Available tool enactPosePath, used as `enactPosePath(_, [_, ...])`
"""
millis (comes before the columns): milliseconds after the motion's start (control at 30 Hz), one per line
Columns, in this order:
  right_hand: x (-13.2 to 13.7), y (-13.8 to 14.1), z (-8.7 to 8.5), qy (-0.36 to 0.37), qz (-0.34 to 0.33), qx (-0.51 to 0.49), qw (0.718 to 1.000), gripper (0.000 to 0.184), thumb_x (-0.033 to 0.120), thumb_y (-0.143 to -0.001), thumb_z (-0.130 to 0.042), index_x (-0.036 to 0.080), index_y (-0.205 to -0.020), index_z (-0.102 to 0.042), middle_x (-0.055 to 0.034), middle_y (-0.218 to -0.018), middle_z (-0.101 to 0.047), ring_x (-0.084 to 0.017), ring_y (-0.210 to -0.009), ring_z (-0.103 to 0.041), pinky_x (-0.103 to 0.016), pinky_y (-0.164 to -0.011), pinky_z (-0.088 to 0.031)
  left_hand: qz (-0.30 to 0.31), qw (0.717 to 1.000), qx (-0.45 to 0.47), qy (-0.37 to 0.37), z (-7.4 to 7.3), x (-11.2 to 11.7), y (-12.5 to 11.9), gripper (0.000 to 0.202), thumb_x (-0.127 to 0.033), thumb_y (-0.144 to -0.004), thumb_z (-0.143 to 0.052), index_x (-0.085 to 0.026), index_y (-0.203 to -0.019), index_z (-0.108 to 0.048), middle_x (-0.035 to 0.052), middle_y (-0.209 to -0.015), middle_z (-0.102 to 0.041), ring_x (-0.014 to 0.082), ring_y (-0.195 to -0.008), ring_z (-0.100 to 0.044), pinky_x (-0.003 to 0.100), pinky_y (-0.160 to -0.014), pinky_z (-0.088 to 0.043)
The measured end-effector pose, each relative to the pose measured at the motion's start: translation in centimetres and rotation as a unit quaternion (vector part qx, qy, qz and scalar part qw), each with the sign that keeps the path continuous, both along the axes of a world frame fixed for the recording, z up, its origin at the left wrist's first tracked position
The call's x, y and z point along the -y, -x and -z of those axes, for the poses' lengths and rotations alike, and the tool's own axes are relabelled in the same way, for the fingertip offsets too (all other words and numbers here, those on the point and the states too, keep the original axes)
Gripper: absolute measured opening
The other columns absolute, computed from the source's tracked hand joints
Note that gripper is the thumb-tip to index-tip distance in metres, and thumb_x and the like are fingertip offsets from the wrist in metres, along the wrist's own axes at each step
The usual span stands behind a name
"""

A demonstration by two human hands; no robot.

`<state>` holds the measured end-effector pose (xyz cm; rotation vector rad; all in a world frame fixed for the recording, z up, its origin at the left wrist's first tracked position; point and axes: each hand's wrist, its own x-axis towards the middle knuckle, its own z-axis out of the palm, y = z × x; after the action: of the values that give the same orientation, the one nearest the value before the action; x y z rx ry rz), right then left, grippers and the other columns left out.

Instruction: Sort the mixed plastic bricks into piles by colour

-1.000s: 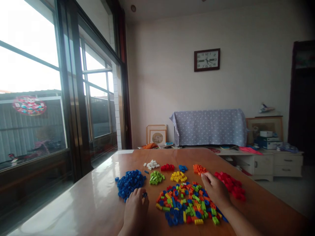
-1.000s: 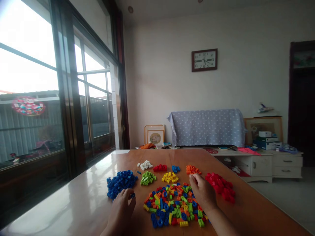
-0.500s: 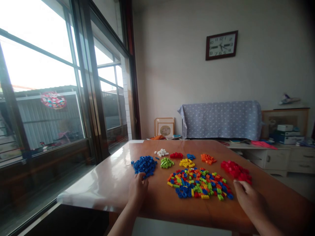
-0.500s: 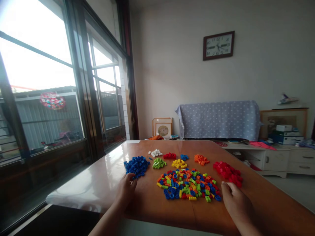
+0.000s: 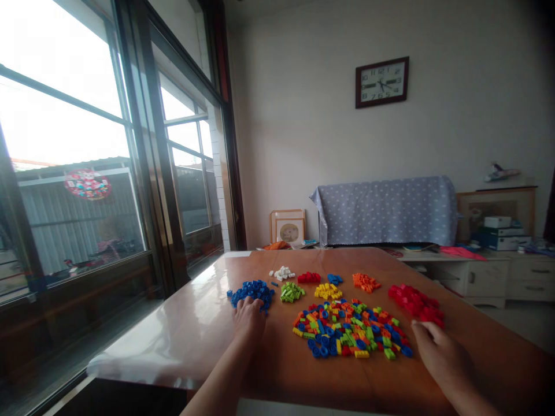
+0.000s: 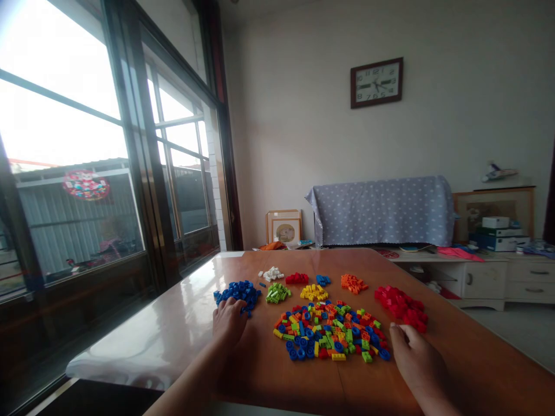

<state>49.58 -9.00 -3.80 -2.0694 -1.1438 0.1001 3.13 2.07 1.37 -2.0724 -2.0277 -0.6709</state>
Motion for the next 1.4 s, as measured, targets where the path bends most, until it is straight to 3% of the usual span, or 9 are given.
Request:
enactPosePath(167, [-0.4, -0.4, 0.1, 0.004, 0.000, -0.011, 1.000, 0.046, 0.060, -0.089, -0.037, 0.025, -0.090, -0.068, -0.0085, -0.085, -0.072, -0.023, -0.066, -0.062, -0.029, -0.061, -0.040, -0.017, 1.000, -0.006, 0.013, 0.5, -0.7, 0.4, 0.029, -0.031, -0.085, -0.054, -0.033, -0.109, -0.070, 0.0069, -0.116, -0.062, 0.0299, -0.112, -0.049, 0.043, -0.091, -0.038])
enactPosePath(400, [-1.0, -0.7, 0.9, 0.017, 0.006, 0.001, 1.000, 0.049, 0.061, -0.089, -0.036, 0.025, -0.093, -0.068, -0.0083, -0.082, -0.072, -0.025, -0.072, -0.063, -0.029, -0.063, -0.039, -0.008, 1.000, -0.010, -0.002, 0.7, 0.4, 0.1, 0.030, -0.030, -0.092, -0.046, -0.030, -0.109, -0.070, 0.0081, -0.112, -0.062, 0.0282, -0.109, -0.049, 0.040, -0.090, -0.036])
enactPosePath(633, [-0.8, 0.1, 0.2, 0.029, 0.014, 0.020, 0.999, 0.045, 0.057, -0.090, -0.038, 0.024, -0.086, -0.067, -0.0074, -0.081, -0.071, -0.022, -0.073, -0.061, -0.027, -0.061, -0.035, 0.071, 0.997, 0.020, -0.021, 0.5, 2.6, -3.7, 0.027, -0.031, -0.093, -0.047, -0.030, -0.104, -0.072, 0.0067, -0.109, -0.064, 0.0254, -0.105, -0.051, 0.036, -0.087, -0.037])
enactPosePath(767, [-0.9, 0.2, 0.0, 0.035, 0.015, 0.028, 0.999, 0.044, 0.056, -0.090, -0.038, 0.023, -0.086, -0.068, -0.0077, -0.081, -0.071, -0.022, -0.075, -0.061, -0.027, -0.062, -0.035, 0.143, 0.988, 0.064, 0.003, 0.5, 4.1, -6.1, 0.026, -0.030, -0.094, -0.048, -0.028, -0.105, -0.072, 0.0060, -0.108, -0.066, 0.0227, -0.103, -0.054, 0.032, -0.087, -0.039])
enactPosePath(900, [-0.9, 0.4, -0.2, 0.044, -0.006, 0.042, 0.998, 0.045, 0.054, -0.092, -0.037, 0.021, -0.087, -0.069, -0.0083, -0.081, -0.071, -0.022, -0.075, -0.061, -0.027, -0.062, -0.035, 0.173, 0.982, 0.066, 0.035, 0.4, 5.1, -7.5, 0.025, -0.031, -0.093, -0.052, -0.029, -0.109, -0.072, 0.0053, -0.108, -0.066, 0.0218, -0.103, -0.055, 0.031, -0.088, -0.040])
enactPosePath(1133, [-0.9, 0.4, -0.3, 0.045, -0.011, 0.027, 0.999, 0.044, 0.053, -0.089, -0.041, 0.022, -0.087, -0.071, -0.0086, -0.080, -0.071, -0.023, -0.074, -0.061, -0.028, -0.063, -0.035, 0.141, 0.987, 0.048, 0.065, 0.6, 5.1, -8.3, 0.030, -0.043, -0.090, -0.056, -0.030, -0.112, -0.073, 0.0070, -0.111, -0.065, 0.0251, -0.107, -0.054, 0.032, -0.088, -0.041])
enactPosePath(1400, [-0.9, 0.1, 0.1, 0.045, -0.017, 0.011, 0.999, 0.046, 0.058, -0.087, -0.041, 0.023, -0.084, -0.071, -0.0082, -0.079, -0.071, -0.024, -0.075, -0.063, -0.029, -0.062, -0.035, 0.131, 0.988, 0.069, 0.033, 1.1, 4.6, -7.8, 0.031, -0.044, -0.091, -0.053, -0.031, -0.110, -0.073, 0.0063, -0.111, -0.065, 0.0255, -0.108, -0.053, 0.033, -0.086, -0.039])
